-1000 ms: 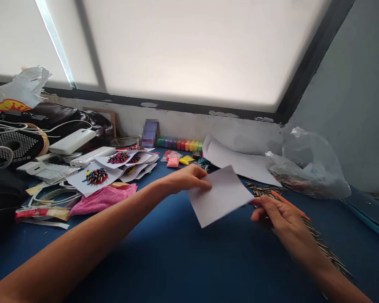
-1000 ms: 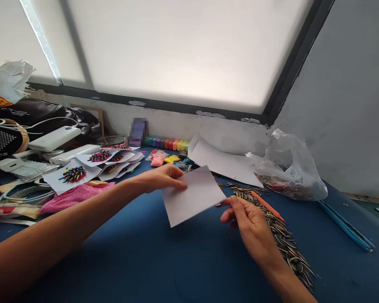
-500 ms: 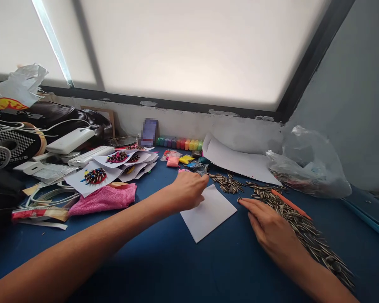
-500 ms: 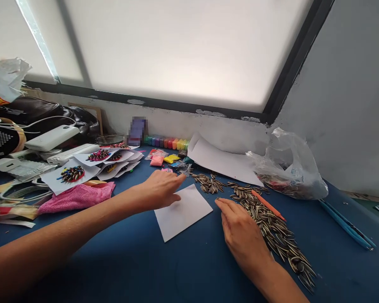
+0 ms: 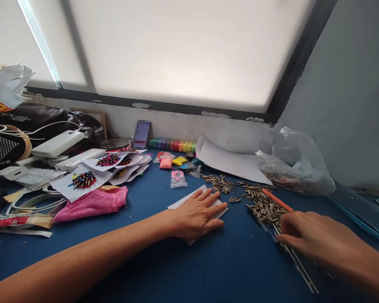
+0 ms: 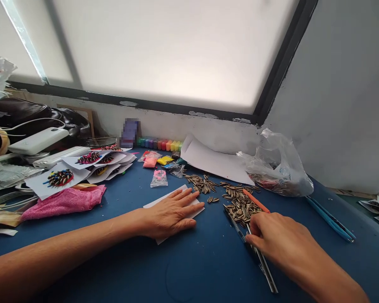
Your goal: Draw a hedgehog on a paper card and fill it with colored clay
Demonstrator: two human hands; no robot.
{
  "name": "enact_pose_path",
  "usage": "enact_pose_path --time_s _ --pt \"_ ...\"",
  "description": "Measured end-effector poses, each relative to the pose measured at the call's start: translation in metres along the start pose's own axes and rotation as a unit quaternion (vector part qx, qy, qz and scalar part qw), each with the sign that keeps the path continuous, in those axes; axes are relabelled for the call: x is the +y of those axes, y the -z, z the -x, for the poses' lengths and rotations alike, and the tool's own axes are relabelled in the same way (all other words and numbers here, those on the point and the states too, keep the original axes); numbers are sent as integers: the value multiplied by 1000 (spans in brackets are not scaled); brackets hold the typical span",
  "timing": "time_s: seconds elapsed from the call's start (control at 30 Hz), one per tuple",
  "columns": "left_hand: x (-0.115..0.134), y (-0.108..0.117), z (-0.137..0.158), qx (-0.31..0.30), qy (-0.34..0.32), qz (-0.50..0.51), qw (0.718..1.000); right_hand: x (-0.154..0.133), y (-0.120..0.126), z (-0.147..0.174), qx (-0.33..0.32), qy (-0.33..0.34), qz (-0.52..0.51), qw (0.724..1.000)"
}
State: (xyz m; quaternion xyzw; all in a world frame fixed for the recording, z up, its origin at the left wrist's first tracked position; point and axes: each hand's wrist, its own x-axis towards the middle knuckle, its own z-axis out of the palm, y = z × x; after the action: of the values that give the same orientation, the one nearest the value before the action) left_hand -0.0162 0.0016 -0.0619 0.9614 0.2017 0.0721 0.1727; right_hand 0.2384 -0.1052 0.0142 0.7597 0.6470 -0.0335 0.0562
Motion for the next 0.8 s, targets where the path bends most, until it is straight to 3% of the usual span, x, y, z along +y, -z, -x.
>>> enact_pose_path --time_s 0.23,0.57,0.8 --pt "-3 7 -2 16 25 -8 1000 -2 -8 0 -4 -9 26 1000" --pt "-6 -3 -2 36 33 -83 995 0 -9 0 -61 -40 62 995" --pt "-5 -3 -2 54 23 -89 994 -6 1 -7 -32 -76 55 995"
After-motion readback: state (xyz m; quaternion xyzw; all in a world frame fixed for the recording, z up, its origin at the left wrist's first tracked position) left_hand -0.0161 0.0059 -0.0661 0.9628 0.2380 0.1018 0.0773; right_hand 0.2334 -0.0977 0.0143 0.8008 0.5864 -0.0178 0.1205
